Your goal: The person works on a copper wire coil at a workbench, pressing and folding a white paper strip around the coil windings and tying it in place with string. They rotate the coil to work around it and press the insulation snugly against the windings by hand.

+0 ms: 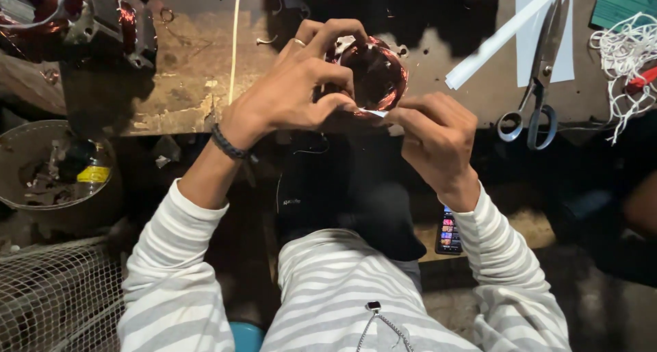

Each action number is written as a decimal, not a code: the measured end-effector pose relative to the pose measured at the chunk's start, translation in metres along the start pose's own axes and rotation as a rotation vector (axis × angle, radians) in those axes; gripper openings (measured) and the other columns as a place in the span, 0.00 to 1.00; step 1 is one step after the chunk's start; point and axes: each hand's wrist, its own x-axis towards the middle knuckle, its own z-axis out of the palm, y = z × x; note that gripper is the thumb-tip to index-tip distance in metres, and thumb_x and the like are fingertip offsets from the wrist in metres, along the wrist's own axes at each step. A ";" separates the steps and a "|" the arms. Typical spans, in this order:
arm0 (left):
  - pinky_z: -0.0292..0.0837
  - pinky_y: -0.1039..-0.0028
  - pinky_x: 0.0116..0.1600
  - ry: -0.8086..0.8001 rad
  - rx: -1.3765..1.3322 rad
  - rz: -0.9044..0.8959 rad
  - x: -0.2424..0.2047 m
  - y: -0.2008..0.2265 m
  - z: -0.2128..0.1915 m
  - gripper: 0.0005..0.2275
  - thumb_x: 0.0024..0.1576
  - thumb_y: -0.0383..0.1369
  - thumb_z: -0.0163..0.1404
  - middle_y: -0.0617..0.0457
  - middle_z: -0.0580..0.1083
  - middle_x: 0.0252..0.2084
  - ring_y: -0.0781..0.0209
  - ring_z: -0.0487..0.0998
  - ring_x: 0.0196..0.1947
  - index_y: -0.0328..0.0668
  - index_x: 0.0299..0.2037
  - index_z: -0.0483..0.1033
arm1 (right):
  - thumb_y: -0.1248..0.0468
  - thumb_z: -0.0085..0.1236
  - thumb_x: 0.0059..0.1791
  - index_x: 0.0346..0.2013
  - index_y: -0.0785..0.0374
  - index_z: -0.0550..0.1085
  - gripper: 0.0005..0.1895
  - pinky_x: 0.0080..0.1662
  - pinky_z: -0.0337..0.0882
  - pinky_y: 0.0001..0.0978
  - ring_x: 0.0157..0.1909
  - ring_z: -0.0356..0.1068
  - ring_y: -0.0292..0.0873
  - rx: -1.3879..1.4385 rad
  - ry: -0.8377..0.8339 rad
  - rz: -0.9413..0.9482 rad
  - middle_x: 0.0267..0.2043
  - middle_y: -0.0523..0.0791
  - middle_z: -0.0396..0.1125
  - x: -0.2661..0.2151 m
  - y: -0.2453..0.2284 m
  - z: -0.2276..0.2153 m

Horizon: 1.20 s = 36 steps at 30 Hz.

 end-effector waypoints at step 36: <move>0.53 0.59 0.73 0.382 0.473 0.169 -0.038 0.021 0.049 0.18 0.63 0.40 0.63 0.53 0.71 0.65 0.57 0.67 0.69 0.46 0.61 0.78 | 0.42 0.77 0.40 0.79 0.64 0.47 0.66 0.75 0.62 0.50 0.78 0.57 0.58 0.372 -0.307 0.059 0.76 0.56 0.52 0.014 0.018 0.012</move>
